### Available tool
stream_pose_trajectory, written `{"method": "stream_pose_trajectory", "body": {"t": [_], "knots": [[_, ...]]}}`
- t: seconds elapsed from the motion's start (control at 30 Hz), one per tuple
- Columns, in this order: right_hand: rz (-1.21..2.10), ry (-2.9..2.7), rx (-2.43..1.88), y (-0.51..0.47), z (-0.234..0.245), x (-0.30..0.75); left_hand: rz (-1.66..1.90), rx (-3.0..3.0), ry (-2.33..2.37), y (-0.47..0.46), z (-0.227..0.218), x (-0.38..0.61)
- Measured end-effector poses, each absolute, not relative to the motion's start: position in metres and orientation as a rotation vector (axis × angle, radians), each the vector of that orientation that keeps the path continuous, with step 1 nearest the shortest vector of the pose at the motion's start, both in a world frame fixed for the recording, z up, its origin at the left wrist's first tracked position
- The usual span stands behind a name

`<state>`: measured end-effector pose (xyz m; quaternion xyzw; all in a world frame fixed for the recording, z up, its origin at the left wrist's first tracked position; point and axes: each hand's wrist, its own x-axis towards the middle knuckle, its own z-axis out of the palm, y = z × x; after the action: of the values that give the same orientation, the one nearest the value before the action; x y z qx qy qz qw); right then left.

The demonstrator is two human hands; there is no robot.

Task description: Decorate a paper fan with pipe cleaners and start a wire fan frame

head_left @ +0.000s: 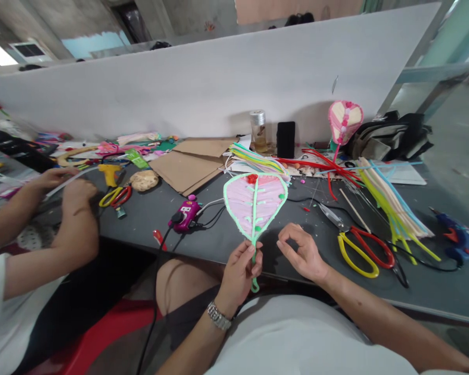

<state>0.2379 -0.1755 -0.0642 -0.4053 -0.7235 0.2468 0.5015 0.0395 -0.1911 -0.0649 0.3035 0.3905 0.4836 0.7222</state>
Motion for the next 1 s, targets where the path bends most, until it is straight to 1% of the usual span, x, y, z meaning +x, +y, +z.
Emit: {"method": "stream_pose_trajectory", "body": {"t": [0.37,0.67,1.0], "knots": [[0.582,-1.791,-0.944,-0.1744,-0.0663,0.2369,1.075,0.660,0.869,-0.1912,-0.0603,0.0403],[0.544,-1.842,-0.921,-0.1740,-0.0653,0.2336,1.081,0.694,0.884,-0.1922,-0.0673,0.0366],[0.536,-1.889,-0.921,-0.1751,-0.0647,0.2353,1.082,0.676,0.877,-0.1904,-0.0618,0.0407]]}}
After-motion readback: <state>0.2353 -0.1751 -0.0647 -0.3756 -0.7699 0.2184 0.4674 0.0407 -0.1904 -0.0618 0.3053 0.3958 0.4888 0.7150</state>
